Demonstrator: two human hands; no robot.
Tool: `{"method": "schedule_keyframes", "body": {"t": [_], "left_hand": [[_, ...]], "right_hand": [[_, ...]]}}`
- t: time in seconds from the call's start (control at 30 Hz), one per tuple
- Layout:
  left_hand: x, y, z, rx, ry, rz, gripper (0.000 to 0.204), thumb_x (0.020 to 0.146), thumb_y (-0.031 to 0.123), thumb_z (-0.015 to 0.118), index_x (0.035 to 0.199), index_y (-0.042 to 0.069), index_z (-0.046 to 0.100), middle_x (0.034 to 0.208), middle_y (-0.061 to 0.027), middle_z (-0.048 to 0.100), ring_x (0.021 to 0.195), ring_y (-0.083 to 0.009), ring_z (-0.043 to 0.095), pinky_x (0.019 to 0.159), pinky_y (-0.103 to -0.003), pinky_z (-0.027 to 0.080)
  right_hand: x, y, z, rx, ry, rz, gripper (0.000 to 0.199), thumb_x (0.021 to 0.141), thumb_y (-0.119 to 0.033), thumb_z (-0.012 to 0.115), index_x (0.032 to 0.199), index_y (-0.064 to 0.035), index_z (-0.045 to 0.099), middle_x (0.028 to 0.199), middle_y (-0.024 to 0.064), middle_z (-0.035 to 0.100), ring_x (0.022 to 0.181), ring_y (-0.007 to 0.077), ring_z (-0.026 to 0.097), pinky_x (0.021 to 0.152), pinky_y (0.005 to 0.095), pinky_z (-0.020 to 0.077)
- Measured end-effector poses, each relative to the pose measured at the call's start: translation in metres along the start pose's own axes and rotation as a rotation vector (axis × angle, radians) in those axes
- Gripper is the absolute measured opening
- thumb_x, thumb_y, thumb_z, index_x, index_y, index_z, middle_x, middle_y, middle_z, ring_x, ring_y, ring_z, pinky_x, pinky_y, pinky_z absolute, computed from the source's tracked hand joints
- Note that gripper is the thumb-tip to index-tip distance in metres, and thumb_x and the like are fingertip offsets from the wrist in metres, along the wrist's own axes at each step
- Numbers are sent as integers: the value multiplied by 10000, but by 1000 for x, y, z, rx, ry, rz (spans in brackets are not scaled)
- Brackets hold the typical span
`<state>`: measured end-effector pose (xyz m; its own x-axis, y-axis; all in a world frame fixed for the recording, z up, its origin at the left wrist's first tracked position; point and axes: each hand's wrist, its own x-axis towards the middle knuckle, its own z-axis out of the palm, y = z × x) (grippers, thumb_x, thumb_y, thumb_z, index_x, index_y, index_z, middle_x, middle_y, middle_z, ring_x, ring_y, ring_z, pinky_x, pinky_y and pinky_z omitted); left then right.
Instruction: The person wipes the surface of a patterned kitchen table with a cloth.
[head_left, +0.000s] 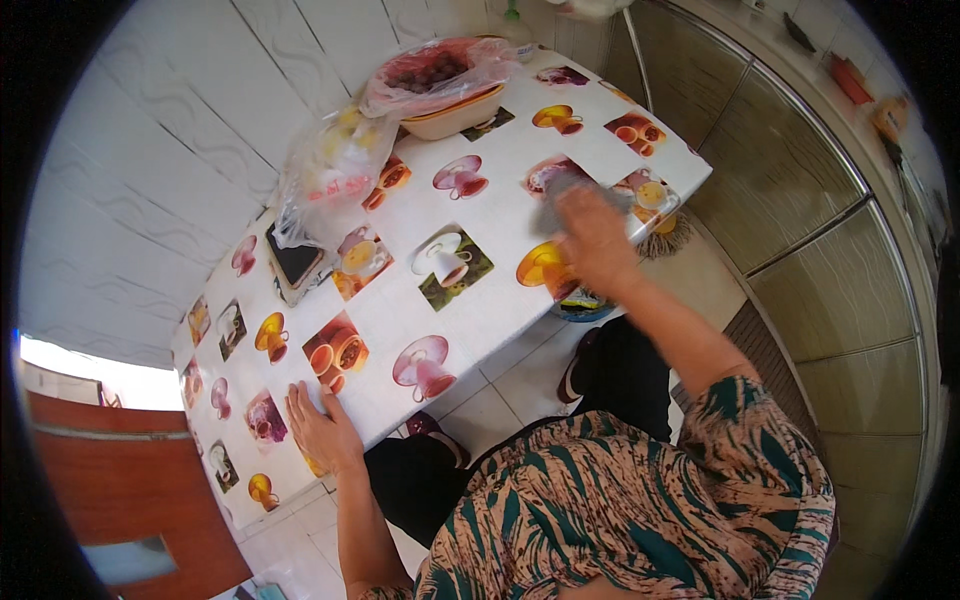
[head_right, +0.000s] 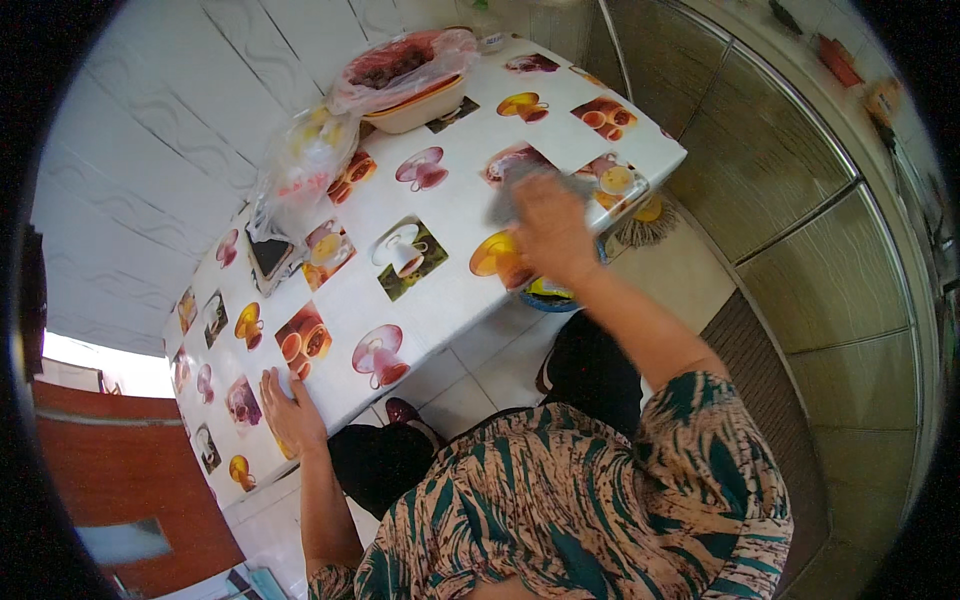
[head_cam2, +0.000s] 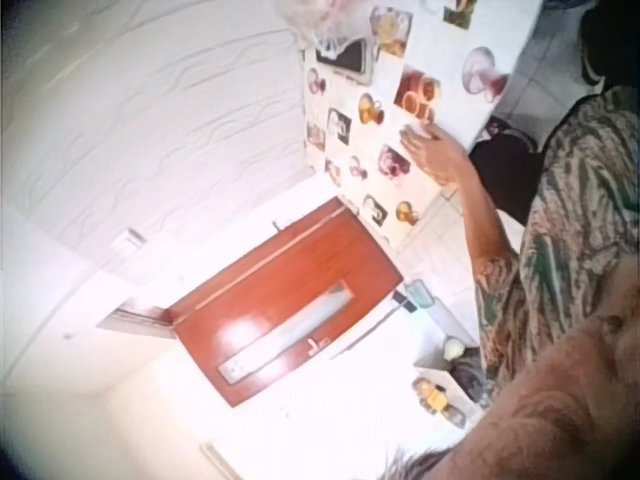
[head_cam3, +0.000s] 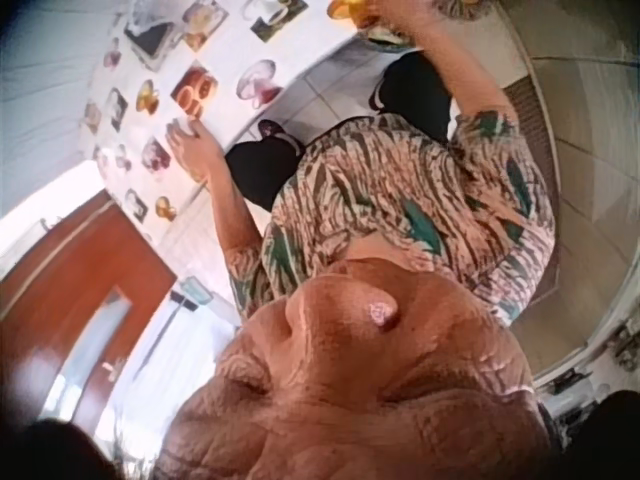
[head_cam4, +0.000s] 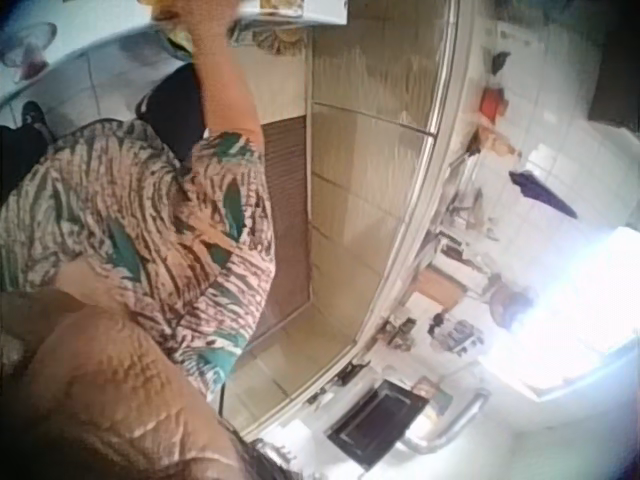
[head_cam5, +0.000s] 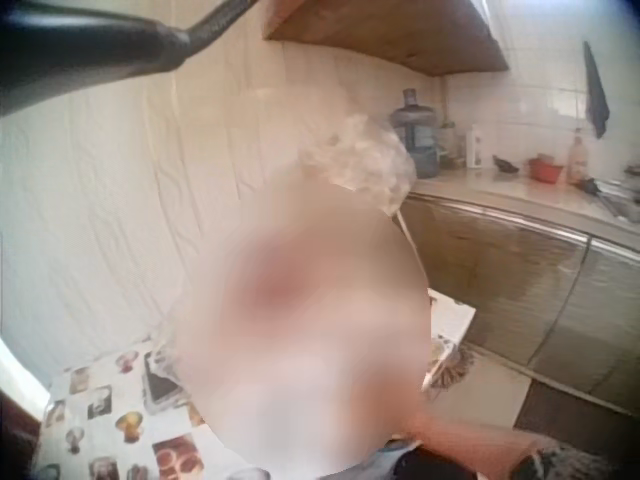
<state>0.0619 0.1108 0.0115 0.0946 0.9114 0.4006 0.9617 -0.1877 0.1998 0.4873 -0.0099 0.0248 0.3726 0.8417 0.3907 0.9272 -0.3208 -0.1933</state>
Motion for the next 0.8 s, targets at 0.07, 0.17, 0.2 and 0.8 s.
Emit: {"method": "schedule_keyframes", "body": {"t": [0.07, 0.17, 0.2, 0.8], "left_hand": [[1, 0, 1, -5, 3, 2, 446, 973, 345, 499, 1260, 12, 578, 1378, -163, 529, 1327, -336, 429, 1102, -437, 318], [3, -2, 5, -42, -1, 5, 448, 978, 336, 484, 1261, 2, 575, 1379, -171, 526, 1324, -343, 431, 1101, -437, 319], [3, -7, 8, -60, -5, 1, 449, 979, 331, 480, 1264, -3, 572, 1381, -176, 523, 1324, -348, 431, 1100, -437, 319], [2, -7, 7, -114, -36, 33, 464, 978, 314, 482, 1261, -46, 554, 1369, -216, 511, 1295, -367, 452, 1085, -433, 344]], "right_hand": [[-14, -58, 12, 202, -13, -176, 630, 834, -271, 650, 1390, -52, 449, 1446, 174, 430, 1373, 343, 366, 1126, 476, 273], [-34, -146, 39, 375, -167, -412, 653, 887, -358, 575, 1420, -21, 405, 1504, 191, 347, 1426, 346, 274, 1165, 470, 202], [-40, -176, 42, 388, -264, -479, 655, 907, -380, 548, 1431, -20, 392, 1517, 186, 329, 1437, 342, 251, 1171, 464, 188], [-6, 115, -13, -71, 36, 284, 550, 968, -395, 463, 1421, -86, 435, 1505, 156, 368, 1405, 299, 322, 1130, 481, 254]]}}
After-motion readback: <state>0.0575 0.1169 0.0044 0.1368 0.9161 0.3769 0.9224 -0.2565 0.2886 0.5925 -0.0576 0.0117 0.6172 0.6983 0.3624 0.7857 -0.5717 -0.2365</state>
